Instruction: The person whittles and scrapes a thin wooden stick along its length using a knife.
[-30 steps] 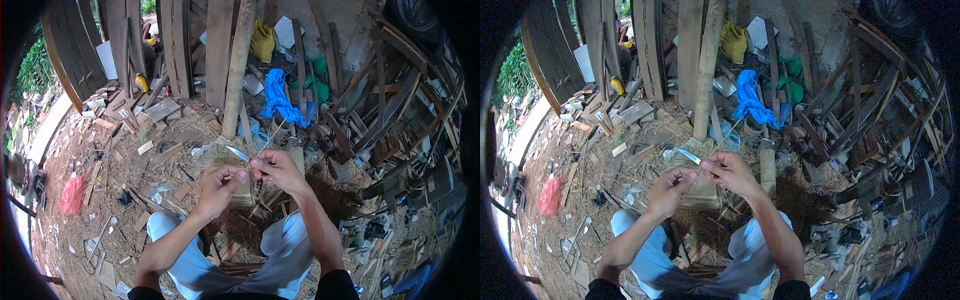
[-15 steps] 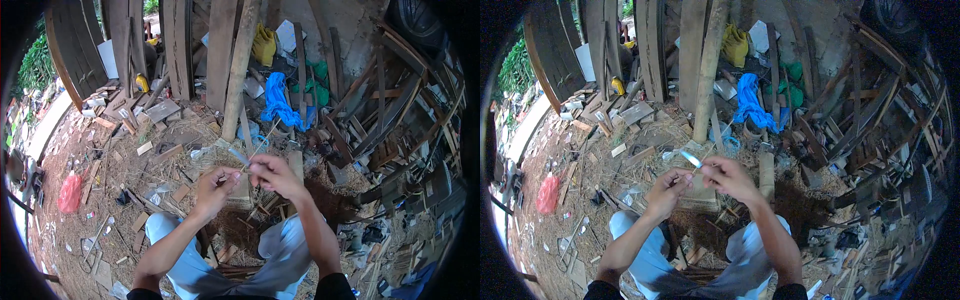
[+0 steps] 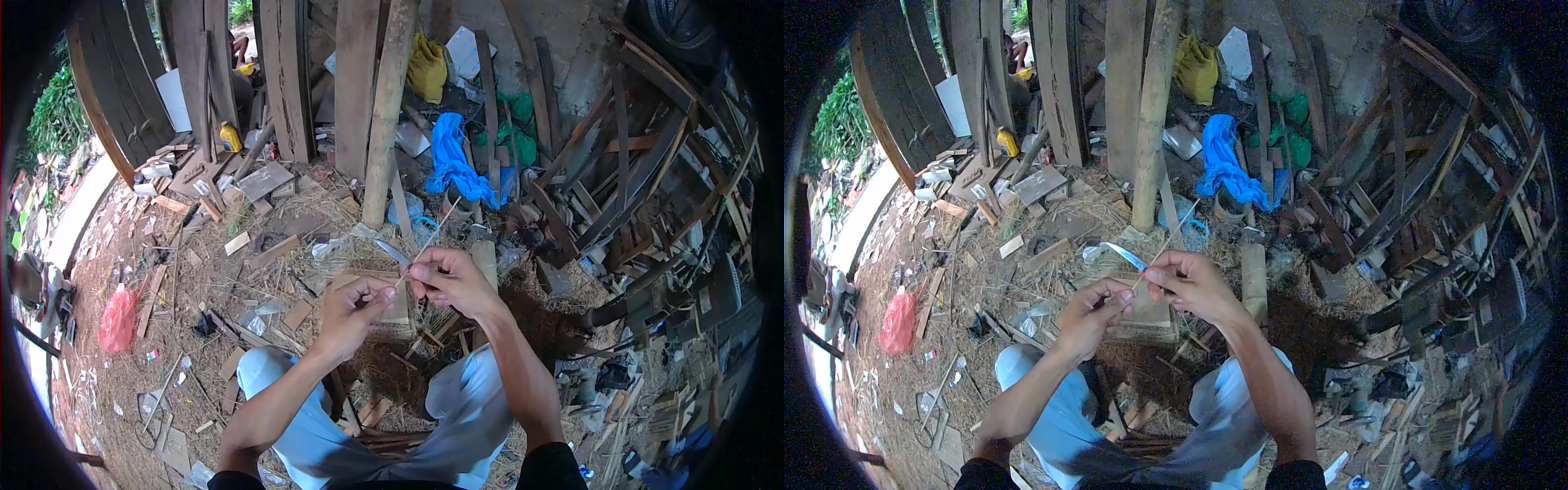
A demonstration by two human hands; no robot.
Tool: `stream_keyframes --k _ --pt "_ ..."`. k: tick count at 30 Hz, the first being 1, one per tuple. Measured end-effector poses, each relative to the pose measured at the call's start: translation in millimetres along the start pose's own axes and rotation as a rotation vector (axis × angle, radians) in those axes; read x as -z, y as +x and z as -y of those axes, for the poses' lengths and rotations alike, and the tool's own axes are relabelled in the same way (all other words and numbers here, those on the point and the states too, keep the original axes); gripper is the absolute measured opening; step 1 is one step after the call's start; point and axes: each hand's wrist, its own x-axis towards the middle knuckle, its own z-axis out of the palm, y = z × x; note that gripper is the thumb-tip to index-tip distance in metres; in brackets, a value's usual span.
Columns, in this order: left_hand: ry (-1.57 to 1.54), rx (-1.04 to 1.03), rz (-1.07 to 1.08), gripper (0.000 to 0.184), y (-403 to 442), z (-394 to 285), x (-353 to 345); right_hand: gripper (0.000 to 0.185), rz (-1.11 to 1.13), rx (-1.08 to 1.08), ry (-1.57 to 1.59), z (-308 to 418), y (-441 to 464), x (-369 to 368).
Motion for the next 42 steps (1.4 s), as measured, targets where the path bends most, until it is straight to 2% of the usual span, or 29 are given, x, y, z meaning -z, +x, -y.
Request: stream_keyframes --k 7,13,17,19,21,23,24,26,28,29,31,37,40,42 --pt "-0.035 0.108 0.029 0.015 -2.3 -6.3 0.3 0.017 -0.116 -0.026 0.078 5.5 -0.7 9.0" --pt "-0.011 0.159 0.035 0.014 -5.7 -6.7 8.5 0.021 -0.588 0.163 0.182 8.8 -6.9 66.4" --pt "-0.063 0.169 0.013 0.014 -2.7 -7.3 9.5 0.022 -0.604 0.258 0.18 -6.8 -1.8 64.4" --pt "-0.074 0.142 -0.007 0.014 -0.4 -6.1 5.8 0.023 -0.586 0.346 0.031 -9.0 3.5 47.5" --pt "-0.09 0.146 -0.015 0.014 0.7 -3.5 3.8 0.022 -0.507 0.341 -0.073 -6.2 0.6 34.0" --pt "-0.104 0.152 -0.021 0.014 1.4 -1.5 3.1 0.022 -0.374 0.228 -0.061 -0.4 0.4 10.7" --pt "-0.095 0.124 -0.017 0.014 1.3 -0.6 3.4 0.022 -0.376 0.227 -0.056 -3.2 2.5 4.5" --pt "-0.082 0.102 -0.012 0.015 1.6 3.1 4.6 0.02 -0.086 0.118 -0.118 -8.7 5.4 -5.3" --pt "0.176 -0.113 -0.049 0.015 3.4 8.5 5.6 0.02 -0.038 0.081 -0.067 -13.9 9.4 -8.4" --pt "0.176 -0.11 -0.05 0.015 4.5 10.3 5.3 0.021 0.011 0.044 -0.02 -15.7 10.3 -8.8" --pt "0.247 -0.314 -0.08 0.012 6.9 12.6 2.9 0.021 -0.016 0.015 0.006 -12.6 9.0 -7.6" --pt "0.369 -0.267 -0.128 0.013 2.2 9.0 -1.5 0.02 -0.106 -0.031 0.081 -5.0 7.3 4.9" --pt "0.426 -0.235 -0.115 0.013 -2.3 4.6 -1.0 0.022 -0.302 0.024 0.121 -6.2 8.1 29.6" --pt "0.434 -0.243 -0.098 0.013 -2.1 7.7 2.0 0.023 -0.342 0.035 0.132 -1.6 3.8 46.3"
